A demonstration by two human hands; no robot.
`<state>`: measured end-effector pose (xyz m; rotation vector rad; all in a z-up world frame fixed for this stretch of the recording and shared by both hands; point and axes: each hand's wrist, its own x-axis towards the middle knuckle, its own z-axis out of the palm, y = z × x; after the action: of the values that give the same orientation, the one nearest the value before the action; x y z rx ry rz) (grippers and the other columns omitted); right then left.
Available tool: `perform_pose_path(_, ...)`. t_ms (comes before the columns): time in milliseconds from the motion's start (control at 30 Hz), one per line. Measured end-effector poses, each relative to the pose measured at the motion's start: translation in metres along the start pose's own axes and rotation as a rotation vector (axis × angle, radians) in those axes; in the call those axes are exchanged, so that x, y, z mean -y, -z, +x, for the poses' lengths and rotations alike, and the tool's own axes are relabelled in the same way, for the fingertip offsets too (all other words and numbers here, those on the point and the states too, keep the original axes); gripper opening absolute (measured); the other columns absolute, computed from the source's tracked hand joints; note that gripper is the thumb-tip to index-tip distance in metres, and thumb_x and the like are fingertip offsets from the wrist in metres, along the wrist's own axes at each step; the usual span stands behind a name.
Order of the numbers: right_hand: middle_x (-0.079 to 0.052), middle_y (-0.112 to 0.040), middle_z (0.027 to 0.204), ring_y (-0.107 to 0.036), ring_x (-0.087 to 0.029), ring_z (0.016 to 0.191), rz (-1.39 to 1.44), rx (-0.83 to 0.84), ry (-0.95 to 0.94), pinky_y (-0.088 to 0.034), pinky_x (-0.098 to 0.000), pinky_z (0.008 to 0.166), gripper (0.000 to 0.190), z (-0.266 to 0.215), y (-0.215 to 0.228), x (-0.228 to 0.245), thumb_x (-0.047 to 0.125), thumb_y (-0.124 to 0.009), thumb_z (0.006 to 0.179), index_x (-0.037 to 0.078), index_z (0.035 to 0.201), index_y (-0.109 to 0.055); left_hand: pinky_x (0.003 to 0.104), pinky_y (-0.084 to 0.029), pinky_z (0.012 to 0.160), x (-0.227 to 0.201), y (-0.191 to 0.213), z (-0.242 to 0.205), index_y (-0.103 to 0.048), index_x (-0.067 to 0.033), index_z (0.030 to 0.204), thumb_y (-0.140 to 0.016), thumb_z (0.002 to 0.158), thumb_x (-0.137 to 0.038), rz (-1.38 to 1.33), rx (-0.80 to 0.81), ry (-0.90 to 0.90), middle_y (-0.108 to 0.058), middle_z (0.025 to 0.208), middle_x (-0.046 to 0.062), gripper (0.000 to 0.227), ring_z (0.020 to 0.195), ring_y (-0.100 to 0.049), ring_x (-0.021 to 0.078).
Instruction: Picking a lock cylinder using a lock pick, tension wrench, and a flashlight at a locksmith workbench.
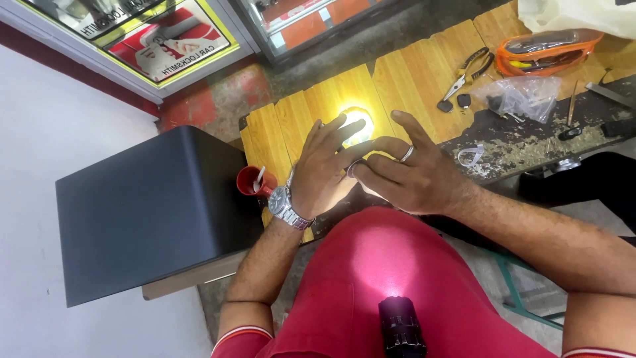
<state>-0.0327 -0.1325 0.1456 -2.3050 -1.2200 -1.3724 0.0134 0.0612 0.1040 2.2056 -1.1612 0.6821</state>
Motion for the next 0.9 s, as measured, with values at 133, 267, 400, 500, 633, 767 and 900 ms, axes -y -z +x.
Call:
perform_pose_path(133, -0.002, -0.052, 0.083, -0.064, -0.021, 0.098, -0.008, 0.013, 0.001, -0.045, -0.0604, 0.108, 0.007, 0.001, 0.001, 0.000, 0.012, -0.065, 0.098, 0.013, 0.096, -0.072, 0.064, -0.045, 0.109, 0.000, -0.001, -0.001, -0.072, -0.0275, 0.114, -0.093, 0.073, -0.010, -0.002, -0.001, 0.009, -0.065, 0.130, 0.004, 0.050, 0.133, -0.056, 0.0313)
perform_pose_path(267, -0.002, -0.054, 0.084, -0.063, -0.021, 0.099, 0.013, 0.011, -0.004, -0.042, -0.0614, 0.111, 0.009, -0.004, -0.001, 0.000, 0.014, -0.065, 0.098, 0.014, 0.098, -0.074, 0.064, -0.046, 0.109, 0.000, 0.005, 0.002, -0.072, -0.0279, 0.115, -0.093, 0.071, -0.009, 0.012, 0.018, 0.012, -0.066, 0.130, 0.004, 0.052, 0.132, -0.057, 0.0316)
perform_pose_path(400, -0.001, -0.055, 0.083, -0.063, -0.020, 0.097, 0.039, -0.030, -0.034, -0.038, -0.0607, 0.115, 0.007, -0.005, -0.003, 0.001, 0.017, -0.068, 0.098, 0.016, 0.096, -0.075, 0.065, -0.043, 0.110, 0.009, 0.005, 0.001, -0.069, -0.0319, 0.125, -0.091, 0.076, -0.012, -0.009, 0.032, -0.048, -0.063, 0.135, 0.003, 0.057, 0.137, -0.053, 0.0313)
perform_pose_path(500, -0.001, -0.061, 0.084, -0.065, -0.022, 0.098, 0.105, -0.086, -0.088, -0.036, -0.0616, 0.116, 0.007, -0.009, -0.007, 0.002, 0.019, -0.071, 0.098, 0.016, 0.094, -0.075, 0.065, -0.043, 0.111, 0.010, 0.010, 0.004, -0.068, -0.0329, 0.128, -0.091, 0.076, -0.013, 0.013, 0.056, -0.066, -0.063, 0.135, 0.003, 0.061, 0.137, -0.053, 0.0312)
perform_pose_path(633, 0.000, -0.069, 0.083, -0.066, -0.020, 0.095, 0.160, -0.146, -0.292, -0.037, -0.0594, 0.118, 0.006, -0.025, -0.011, 0.006, 0.014, -0.081, 0.089, 0.015, 0.084, -0.077, 0.067, -0.044, 0.109, 0.015, 0.008, 0.003, -0.064, -0.0354, 0.134, -0.092, 0.076, -0.015, -0.009, 0.094, -0.073, -0.062, 0.137, 0.004, 0.068, 0.137, -0.053, 0.0331)
perform_pose_path(767, -0.004, -0.070, 0.085, -0.067, -0.021, 0.095, 0.299, -0.172, -0.491, -0.039, -0.0546, 0.120, 0.005, -0.051, -0.016, 0.011, 0.014, -0.080, 0.090, 0.010, 0.088, -0.078, 0.066, -0.042, 0.110, 0.019, 0.002, 0.001, -0.069, -0.0330, 0.128, -0.089, 0.082, -0.022, -0.032, 0.082, -0.068, -0.065, 0.133, 0.006, 0.052, 0.135, -0.056, 0.0342)
perform_pose_path(900, -0.007, -0.071, 0.085, -0.070, -0.025, 0.089, 0.444, -0.195, -0.717, -0.053, -0.0539, 0.104, 0.004, -0.099, -0.042, 0.009, 0.010, -0.077, 0.092, 0.007, 0.094, -0.077, 0.066, -0.039, 0.110, 0.028, 0.002, -0.007, -0.071, -0.0314, 0.125, -0.085, 0.086, -0.029, -0.077, 0.115, 0.003, -0.065, 0.133, 0.008, 0.041, 0.135, -0.054, 0.0356)
